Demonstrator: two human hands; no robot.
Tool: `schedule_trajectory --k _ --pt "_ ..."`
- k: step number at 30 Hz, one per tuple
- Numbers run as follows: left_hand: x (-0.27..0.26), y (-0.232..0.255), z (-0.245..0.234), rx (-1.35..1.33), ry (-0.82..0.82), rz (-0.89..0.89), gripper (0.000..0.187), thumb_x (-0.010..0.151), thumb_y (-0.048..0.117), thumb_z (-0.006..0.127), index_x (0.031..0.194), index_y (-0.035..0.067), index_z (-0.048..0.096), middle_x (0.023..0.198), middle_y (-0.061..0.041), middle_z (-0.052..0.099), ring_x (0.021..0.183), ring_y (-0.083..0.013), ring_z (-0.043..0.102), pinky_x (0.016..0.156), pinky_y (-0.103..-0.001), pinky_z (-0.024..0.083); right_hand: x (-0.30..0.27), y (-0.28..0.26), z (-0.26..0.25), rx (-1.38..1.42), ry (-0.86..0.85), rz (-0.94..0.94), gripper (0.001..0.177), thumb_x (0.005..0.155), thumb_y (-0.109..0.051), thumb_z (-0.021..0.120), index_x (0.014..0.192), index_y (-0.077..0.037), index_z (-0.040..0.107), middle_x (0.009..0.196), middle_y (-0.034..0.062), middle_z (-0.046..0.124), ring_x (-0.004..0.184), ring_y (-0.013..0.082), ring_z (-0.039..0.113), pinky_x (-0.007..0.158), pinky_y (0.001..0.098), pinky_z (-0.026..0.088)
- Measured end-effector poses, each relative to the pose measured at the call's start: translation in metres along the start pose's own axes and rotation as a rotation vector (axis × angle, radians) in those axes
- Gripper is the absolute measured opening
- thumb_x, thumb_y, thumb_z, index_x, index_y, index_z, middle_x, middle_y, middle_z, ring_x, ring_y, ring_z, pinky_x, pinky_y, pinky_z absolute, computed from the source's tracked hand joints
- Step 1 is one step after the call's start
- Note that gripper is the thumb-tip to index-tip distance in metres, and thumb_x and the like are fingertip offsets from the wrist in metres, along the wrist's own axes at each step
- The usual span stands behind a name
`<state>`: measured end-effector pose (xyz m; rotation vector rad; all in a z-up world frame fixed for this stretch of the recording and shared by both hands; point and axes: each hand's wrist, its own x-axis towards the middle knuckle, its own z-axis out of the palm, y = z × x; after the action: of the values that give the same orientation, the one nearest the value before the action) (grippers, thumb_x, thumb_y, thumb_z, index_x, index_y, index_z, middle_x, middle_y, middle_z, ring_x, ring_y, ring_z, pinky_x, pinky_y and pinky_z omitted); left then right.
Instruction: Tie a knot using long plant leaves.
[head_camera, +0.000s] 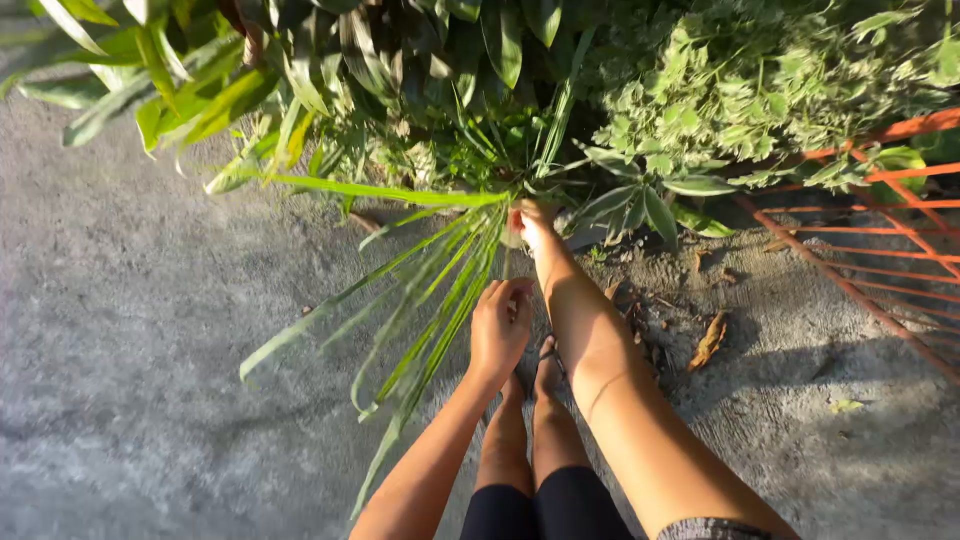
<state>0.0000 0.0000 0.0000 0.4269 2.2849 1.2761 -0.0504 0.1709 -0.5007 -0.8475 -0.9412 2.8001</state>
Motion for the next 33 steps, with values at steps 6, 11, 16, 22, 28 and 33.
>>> schedule_trajectory --k 6,11,16,22,28,33 --pt "-0.004 -0.010 0.014 -0.040 0.049 0.034 0.023 0.091 0.002 0.059 0.110 0.006 0.072 0.096 -0.012 0.070 0.080 -0.0258 0.069 0.070 -0.035 0.057 -0.015 -0.029 0.020 -0.405 0.360 -0.046 0.011 0.084 -0.008 0.068 0.074 -0.004 0.065 0.059 0.0045 0.056 0.045 0.0136 0.047 0.038 0.0285 0.031" --pt "-0.008 -0.008 0.017 0.023 -0.023 -0.040 0.023 0.091 0.003 0.061 0.111 0.005 0.072 0.095 -0.012 0.069 0.078 -0.0262 0.068 0.073 -0.035 0.056 -0.059 -0.075 0.069 -0.468 0.533 0.066 0.017 0.087 -0.015 0.070 0.072 -0.007 0.069 0.062 0.0013 0.064 0.047 0.0084 0.052 0.041 0.0246 0.037" --pt "-0.006 -0.009 0.023 0.003 -0.056 -0.067 0.025 0.090 0.003 0.061 0.112 0.007 0.072 0.099 -0.011 0.070 0.079 -0.0243 0.069 0.070 -0.034 0.057 -0.036 -0.038 0.027 -0.555 0.498 0.083 0.011 0.086 -0.010 0.064 0.078 -0.007 0.071 0.066 0.0032 0.063 0.049 0.0108 0.048 0.041 0.0271 0.032" --pt "-0.004 -0.023 0.033 -0.034 -0.049 -0.082 0.021 0.093 0.005 0.060 0.111 0.008 0.070 0.099 -0.009 0.072 0.075 -0.0207 0.071 0.068 -0.033 0.058 -0.030 -0.017 0.020 -0.532 0.329 -0.229 0.006 0.096 -0.004 0.062 0.094 -0.004 0.068 0.079 0.0038 0.069 0.062 0.0095 0.061 0.054 0.0243 0.050" --pt "0.000 -0.032 0.039 0.014 -0.042 -0.040 0.020 0.093 0.005 0.063 0.112 0.007 0.070 0.096 -0.010 0.071 0.076 -0.0227 0.069 0.070 -0.034 0.058 -0.027 -0.035 0.051 -0.470 0.509 -0.128 0.012 0.096 -0.001 0.059 0.102 0.001 0.070 0.082 0.0076 0.069 0.065 0.0139 0.063 0.057 0.0272 0.052" --pt "0.005 -0.029 0.040 0.044 -0.037 -0.028 0.022 0.092 0.003 0.062 0.112 0.005 0.073 0.097 -0.010 0.070 0.080 -0.0227 0.069 0.072 -0.033 0.057 -0.016 -0.026 0.030 -0.420 0.714 -0.271 0.021 0.085 -0.009 0.069 0.103 -0.002 0.062 0.083 0.0069 0.068 0.066 0.0149 0.066 0.056 0.0307 0.060"
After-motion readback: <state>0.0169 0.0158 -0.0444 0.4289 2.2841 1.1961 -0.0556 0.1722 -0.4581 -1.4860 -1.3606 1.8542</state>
